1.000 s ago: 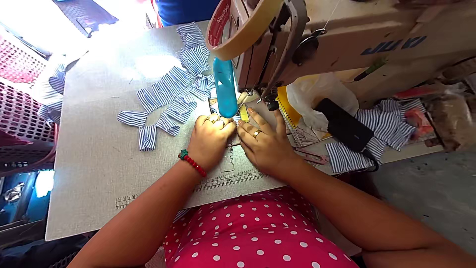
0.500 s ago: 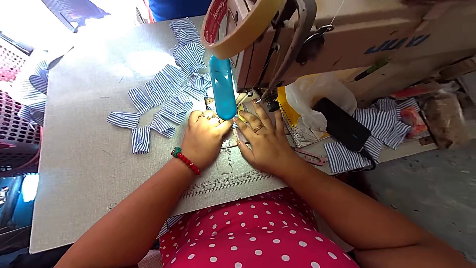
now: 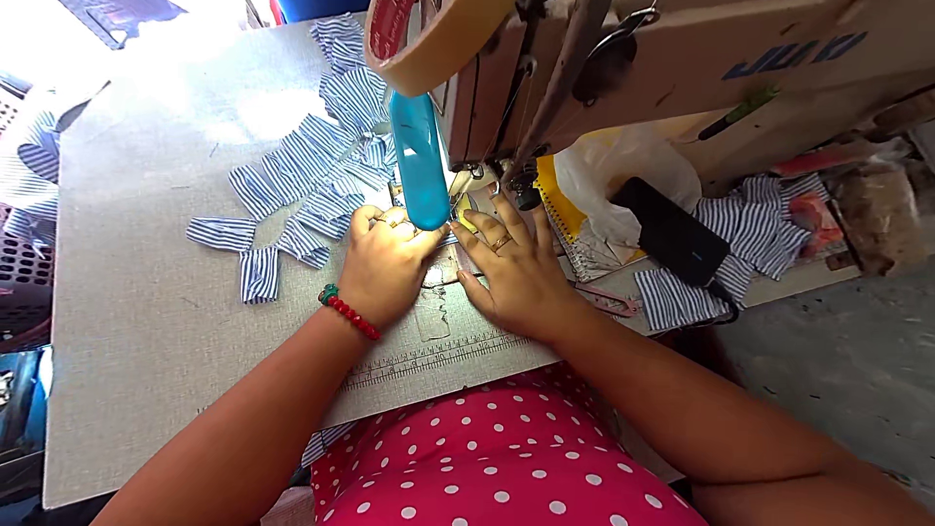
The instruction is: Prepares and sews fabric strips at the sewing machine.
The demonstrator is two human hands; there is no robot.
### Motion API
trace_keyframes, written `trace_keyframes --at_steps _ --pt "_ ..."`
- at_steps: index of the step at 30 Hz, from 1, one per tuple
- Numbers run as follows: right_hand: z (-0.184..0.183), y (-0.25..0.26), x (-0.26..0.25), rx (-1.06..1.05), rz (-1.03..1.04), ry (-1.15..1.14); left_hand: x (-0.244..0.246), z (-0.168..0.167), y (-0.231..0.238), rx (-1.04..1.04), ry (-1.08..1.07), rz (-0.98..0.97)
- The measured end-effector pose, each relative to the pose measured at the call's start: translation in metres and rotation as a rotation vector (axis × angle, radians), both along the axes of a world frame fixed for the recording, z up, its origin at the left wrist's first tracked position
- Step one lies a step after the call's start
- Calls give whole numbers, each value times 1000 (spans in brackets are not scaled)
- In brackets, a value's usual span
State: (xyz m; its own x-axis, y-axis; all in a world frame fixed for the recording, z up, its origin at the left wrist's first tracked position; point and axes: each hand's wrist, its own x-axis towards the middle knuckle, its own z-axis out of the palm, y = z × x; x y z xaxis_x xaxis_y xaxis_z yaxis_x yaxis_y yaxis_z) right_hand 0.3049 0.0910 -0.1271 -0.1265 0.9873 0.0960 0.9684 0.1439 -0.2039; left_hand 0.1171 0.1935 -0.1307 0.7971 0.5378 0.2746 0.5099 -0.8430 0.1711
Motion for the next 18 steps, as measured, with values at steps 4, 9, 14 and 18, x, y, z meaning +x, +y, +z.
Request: trace_keyframes --at_steps 4,9,14,18 --pt "1 0 0 6 -4 -8 0 0 1 18 -3 -5" --pt "0 0 0 6 -8 4 0 1 1 27 -13 -11" --pt "1 1 0 -5 -11 2 1 0 3 32 6 -7" --pt "6 -5 5 98 26 54 1 1 4 10 10 -9"
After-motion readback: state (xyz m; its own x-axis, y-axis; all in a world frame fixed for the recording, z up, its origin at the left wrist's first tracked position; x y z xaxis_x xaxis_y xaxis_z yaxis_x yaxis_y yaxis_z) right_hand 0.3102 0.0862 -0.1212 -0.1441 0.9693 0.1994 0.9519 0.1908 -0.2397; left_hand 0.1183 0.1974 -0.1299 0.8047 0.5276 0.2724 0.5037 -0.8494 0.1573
